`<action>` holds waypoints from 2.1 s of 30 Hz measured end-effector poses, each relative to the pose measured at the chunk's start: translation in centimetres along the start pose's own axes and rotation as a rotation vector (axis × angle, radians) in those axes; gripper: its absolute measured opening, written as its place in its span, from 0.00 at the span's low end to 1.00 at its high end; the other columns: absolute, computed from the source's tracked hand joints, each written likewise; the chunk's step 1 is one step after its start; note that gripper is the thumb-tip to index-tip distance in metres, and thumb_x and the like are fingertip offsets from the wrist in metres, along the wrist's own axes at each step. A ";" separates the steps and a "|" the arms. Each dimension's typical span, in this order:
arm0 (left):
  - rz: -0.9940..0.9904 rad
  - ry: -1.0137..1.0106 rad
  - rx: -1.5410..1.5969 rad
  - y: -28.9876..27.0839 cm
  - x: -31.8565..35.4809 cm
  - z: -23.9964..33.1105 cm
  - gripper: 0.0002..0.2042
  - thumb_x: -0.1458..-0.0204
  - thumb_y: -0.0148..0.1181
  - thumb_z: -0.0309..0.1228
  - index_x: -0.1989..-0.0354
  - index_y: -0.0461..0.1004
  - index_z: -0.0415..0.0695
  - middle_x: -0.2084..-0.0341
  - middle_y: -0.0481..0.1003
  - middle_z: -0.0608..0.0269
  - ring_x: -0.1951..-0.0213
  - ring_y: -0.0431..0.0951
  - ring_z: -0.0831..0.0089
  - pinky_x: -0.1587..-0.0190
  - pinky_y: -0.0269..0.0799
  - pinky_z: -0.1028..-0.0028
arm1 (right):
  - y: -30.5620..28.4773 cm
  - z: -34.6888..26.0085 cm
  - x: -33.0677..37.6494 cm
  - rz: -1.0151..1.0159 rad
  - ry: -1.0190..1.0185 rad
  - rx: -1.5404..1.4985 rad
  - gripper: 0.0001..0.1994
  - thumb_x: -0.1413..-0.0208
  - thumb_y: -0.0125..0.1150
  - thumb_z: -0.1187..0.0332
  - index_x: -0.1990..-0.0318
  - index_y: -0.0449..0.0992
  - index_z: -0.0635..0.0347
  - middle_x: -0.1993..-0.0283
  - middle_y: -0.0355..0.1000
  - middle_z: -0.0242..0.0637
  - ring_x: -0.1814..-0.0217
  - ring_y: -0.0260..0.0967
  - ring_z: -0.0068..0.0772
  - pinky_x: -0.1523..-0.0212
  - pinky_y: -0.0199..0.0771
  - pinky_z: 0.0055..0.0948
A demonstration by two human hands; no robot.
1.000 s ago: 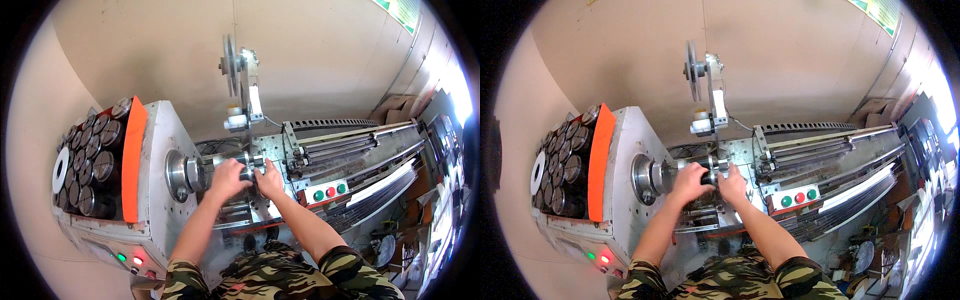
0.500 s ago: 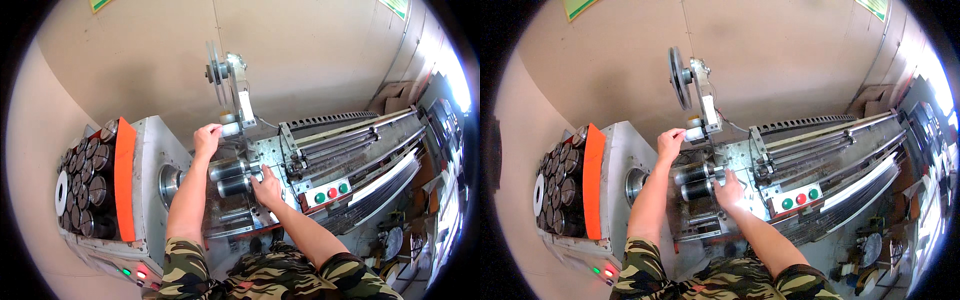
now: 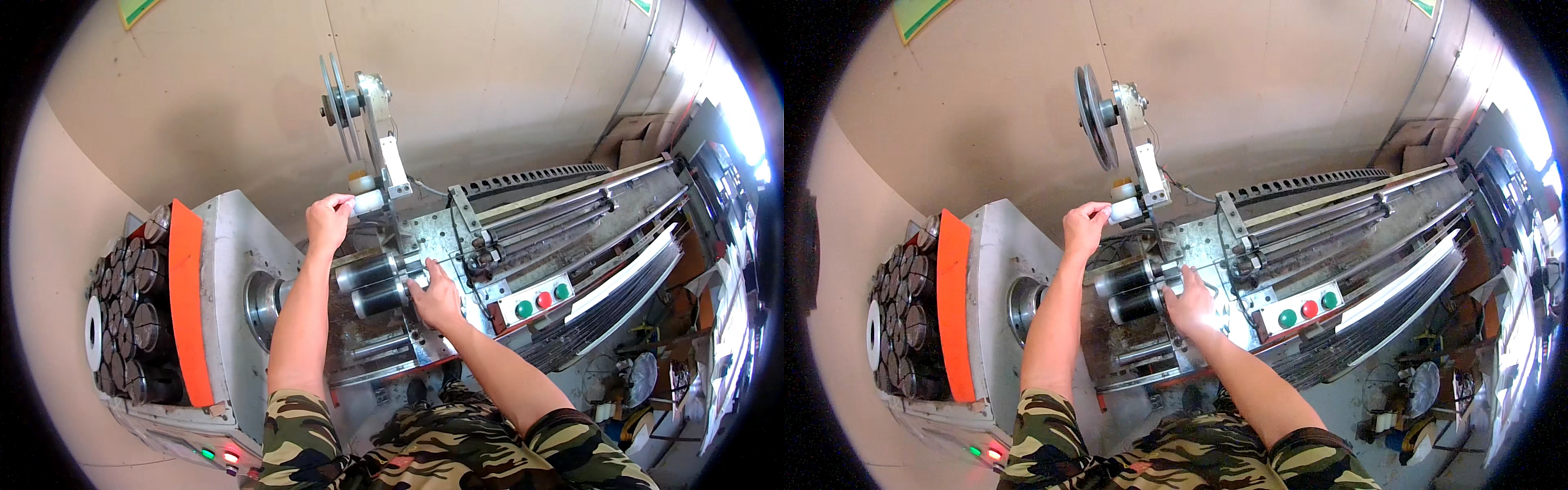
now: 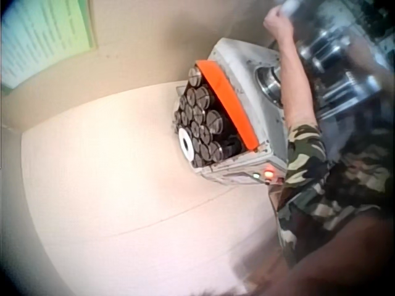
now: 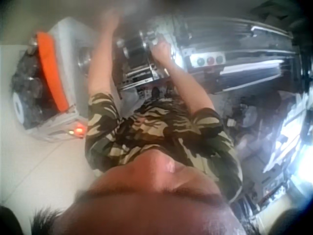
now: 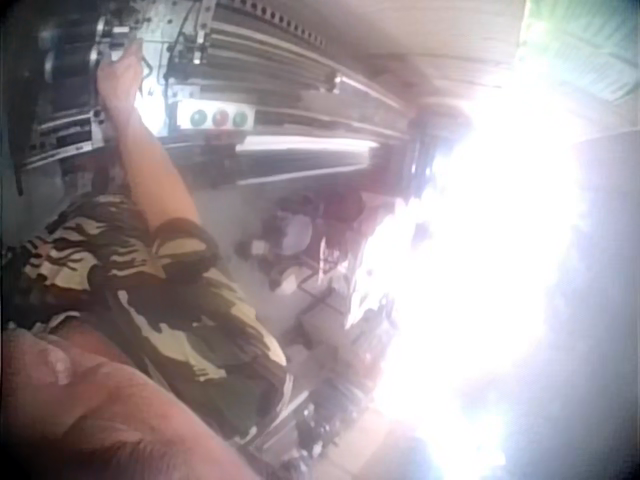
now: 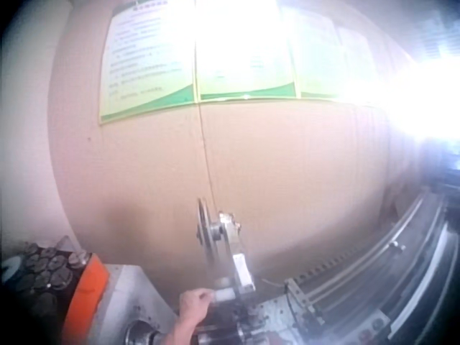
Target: The person operates a metal cutting machine in a workshop. They repeatedly feed long metal rods into the machine, adjust the cutting mechanism, and remove the cut pieces. The person also briefly handles a roll of tape and a metal ruler on a nearby table.
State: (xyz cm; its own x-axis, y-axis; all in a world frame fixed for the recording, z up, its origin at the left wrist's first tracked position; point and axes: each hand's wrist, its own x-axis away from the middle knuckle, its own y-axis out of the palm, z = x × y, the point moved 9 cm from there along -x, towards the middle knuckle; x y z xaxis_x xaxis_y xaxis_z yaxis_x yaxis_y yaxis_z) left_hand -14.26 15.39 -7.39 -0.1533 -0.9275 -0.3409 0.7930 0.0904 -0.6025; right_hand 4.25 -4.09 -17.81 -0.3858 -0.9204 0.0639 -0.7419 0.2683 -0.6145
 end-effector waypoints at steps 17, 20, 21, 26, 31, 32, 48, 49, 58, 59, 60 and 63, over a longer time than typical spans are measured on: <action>0.018 0.006 0.050 1.0 -0.6 -2.0 0.08 0.47 0.65 0.29 0.61 0.84 0.43 0.76 0.82 0.61 0.73 0.80 0.77 0.66 0.74 0.75 | 0.2 0.7 -0.9 0.033 -0.008 -0.062 0.32 0.46 0.64 0.57 0.38 0.67 0.68 0.35 0.65 0.58 0.36 0.65 0.59 0.36 0.65 0.44; 0.016 0.000 0.060 1.4 -0.7 -2.4 0.08 0.48 0.65 0.30 0.61 0.84 0.43 0.75 0.82 0.60 0.72 0.80 0.77 0.66 0.74 0.75 | 0.2 0.8 -1.0 0.020 0.013 -0.045 0.32 0.46 0.64 0.57 0.38 0.66 0.68 0.36 0.65 0.58 0.35 0.65 0.59 0.36 0.64 0.43; 0.017 -0.003 0.067 1.4 -0.7 -2.5 0.08 0.48 0.66 0.30 0.61 0.84 0.43 0.75 0.82 0.60 0.72 0.80 0.77 0.66 0.74 0.75 | 0.3 0.8 -1.0 0.017 0.020 -0.033 0.32 0.46 0.64 0.56 0.38 0.66 0.69 0.36 0.65 0.58 0.35 0.65 0.58 0.36 0.64 0.43; 0.014 -0.007 0.066 1.7 -0.7 -2.2 0.08 0.48 0.66 0.31 0.62 0.84 0.43 0.73 0.83 0.58 0.71 0.82 0.74 0.64 0.74 0.74 | 0.6 2.1 -1.7 0.090 -0.043 0.052 0.35 0.48 0.67 0.53 0.36 0.66 0.65 0.43 0.73 0.55 0.47 0.75 0.49 0.45 0.73 0.41; -0.027 -0.054 0.066 1.9 -0.7 -1.9 0.08 0.49 0.65 0.31 0.62 0.84 0.43 0.72 0.83 0.57 0.69 0.82 0.71 0.63 0.75 0.72 | 0.6 2.1 -1.9 -0.006 0.036 -0.011 0.33 0.46 0.64 0.55 0.38 0.67 0.69 0.38 0.67 0.58 0.36 0.66 0.56 0.36 0.65 0.41; -0.018 -0.041 0.065 1.9 -0.7 -2.0 0.08 0.49 0.65 0.31 0.62 0.84 0.44 0.72 0.83 0.57 0.69 0.82 0.71 0.63 0.75 0.72 | 0.7 2.2 -1.9 -0.008 0.035 -0.009 0.33 0.46 0.65 0.55 0.38 0.67 0.69 0.38 0.68 0.58 0.36 0.66 0.56 0.36 0.65 0.41; -0.017 -0.063 0.059 3.5 -1.3 -3.5 0.08 0.49 0.66 0.32 0.62 0.84 0.45 0.68 0.83 0.54 0.66 0.83 0.66 0.60 0.76 0.69 | 0.6 3.1 -2.8 0.070 -0.018 0.069 0.36 0.48 0.67 0.52 0.35 0.66 0.64 0.47 0.75 0.59 0.43 0.74 0.51 0.43 0.72 0.41; -0.017 -0.054 0.056 3.6 -1.3 -3.5 0.08 0.49 0.66 0.32 0.62 0.84 0.45 0.68 0.83 0.54 0.66 0.83 0.65 0.60 0.76 0.69 | 0.7 3.1 -2.8 0.056 -0.013 0.066 0.36 0.48 0.66 0.53 0.36 0.66 0.66 0.45 0.73 0.59 0.42 0.73 0.53 0.41 0.71 0.42; -0.014 -0.028 0.067 4.1 -1.5 -3.5 0.08 0.50 0.64 0.33 0.64 0.85 0.47 0.70 0.82 0.52 0.66 0.83 0.58 0.59 0.76 0.65 | 0.5 3.6 -3.1 0.049 0.024 0.076 0.36 0.49 0.67 0.52 0.36 0.67 0.63 0.46 0.75 0.55 0.44 0.75 0.49 0.43 0.73 0.40; -0.013 -0.029 0.065 4.0 -1.5 -3.5 0.08 0.50 0.64 0.33 0.64 0.85 0.47 0.70 0.82 0.52 0.66 0.83 0.58 0.59 0.76 0.65 | 0.5 3.5 -3.1 0.040 0.033 0.081 0.36 0.49 0.67 0.52 0.36 0.67 0.63 0.46 0.75 0.55 0.44 0.75 0.49 0.43 0.73 0.40; -0.012 -0.031 0.064 4.0 -1.5 -3.6 0.08 0.50 0.64 0.33 0.64 0.85 0.47 0.70 0.82 0.52 0.66 0.83 0.58 0.59 0.76 0.65 | 0.5 3.3 -3.1 0.031 0.041 0.086 0.36 0.49 0.68 0.52 0.36 0.67 0.63 0.46 0.75 0.55 0.44 0.75 0.49 0.43 0.73 0.40; -0.014 -0.048 0.091 4.1 -1.6 -4.0 0.08 0.50 0.64 0.33 0.64 0.85 0.47 0.71 0.82 0.52 0.66 0.83 0.58 0.59 0.76 0.65 | 0.5 2.8 -2.9 0.004 0.058 0.043 0.36 0.48 0.66 0.52 0.36 0.66 0.67 0.43 0.72 0.59 0.42 0.72 0.55 0.40 0.69 0.41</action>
State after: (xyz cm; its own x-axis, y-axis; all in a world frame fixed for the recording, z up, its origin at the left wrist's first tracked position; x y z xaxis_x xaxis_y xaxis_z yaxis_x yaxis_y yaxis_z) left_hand -13.10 18.67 -12.22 -0.1377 -0.9449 -0.2970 0.8416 0.0465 -0.5382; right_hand 6.57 -2.09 -20.48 -0.4207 -0.9009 0.1064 -0.7167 0.2582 -0.6479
